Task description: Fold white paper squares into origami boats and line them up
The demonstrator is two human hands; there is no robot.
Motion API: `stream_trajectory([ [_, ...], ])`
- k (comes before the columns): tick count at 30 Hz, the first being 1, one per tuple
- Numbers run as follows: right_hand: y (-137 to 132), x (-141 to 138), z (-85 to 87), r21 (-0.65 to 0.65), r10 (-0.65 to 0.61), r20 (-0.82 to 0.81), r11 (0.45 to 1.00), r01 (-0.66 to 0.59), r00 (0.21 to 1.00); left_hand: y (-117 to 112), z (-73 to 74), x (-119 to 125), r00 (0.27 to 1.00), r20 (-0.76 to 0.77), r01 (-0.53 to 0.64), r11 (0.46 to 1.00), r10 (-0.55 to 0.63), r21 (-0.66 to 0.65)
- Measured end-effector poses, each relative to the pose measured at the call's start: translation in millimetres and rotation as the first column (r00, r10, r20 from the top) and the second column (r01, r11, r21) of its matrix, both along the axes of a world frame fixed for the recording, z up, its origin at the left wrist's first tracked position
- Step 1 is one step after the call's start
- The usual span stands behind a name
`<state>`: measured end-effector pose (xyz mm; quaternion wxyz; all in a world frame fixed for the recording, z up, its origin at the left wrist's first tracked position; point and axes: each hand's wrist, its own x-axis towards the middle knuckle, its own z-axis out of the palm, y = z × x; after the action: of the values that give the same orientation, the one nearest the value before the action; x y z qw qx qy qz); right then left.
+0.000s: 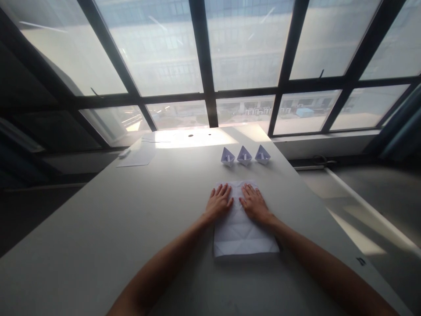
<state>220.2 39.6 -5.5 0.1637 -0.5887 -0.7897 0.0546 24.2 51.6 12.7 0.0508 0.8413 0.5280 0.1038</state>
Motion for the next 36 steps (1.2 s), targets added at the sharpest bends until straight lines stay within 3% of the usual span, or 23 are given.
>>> stream_trajectory([
  [5,0,5,2.5,-0.046,0.01,0.064,0.999,-0.007,0.998,10,1.4,-12,0.987,-0.139,-0.071,0.996,0.077,0.049],
  [11,0,5,1.1,-0.013,-0.021,0.083,1.0,0.023,0.996,13,0.3,-13,0.992,-0.081,-0.092,0.994,0.097,0.058],
  [16,4,6,3.5,-0.013,-0.048,0.094,0.999,0.049,0.994,8,4.6,-7,0.999,-0.018,0.039,0.994,-0.037,0.098],
  [20,9,12,4.8,-0.018,-0.063,0.086,0.998,0.065,0.994,1,3.9,-1,0.988,-0.034,0.153,0.987,-0.151,0.048],
  [36,5,18,5.5,0.043,-0.091,0.044,0.995,0.089,0.995,1,0.9,0,0.991,-0.043,0.132,0.991,-0.13,0.036],
])
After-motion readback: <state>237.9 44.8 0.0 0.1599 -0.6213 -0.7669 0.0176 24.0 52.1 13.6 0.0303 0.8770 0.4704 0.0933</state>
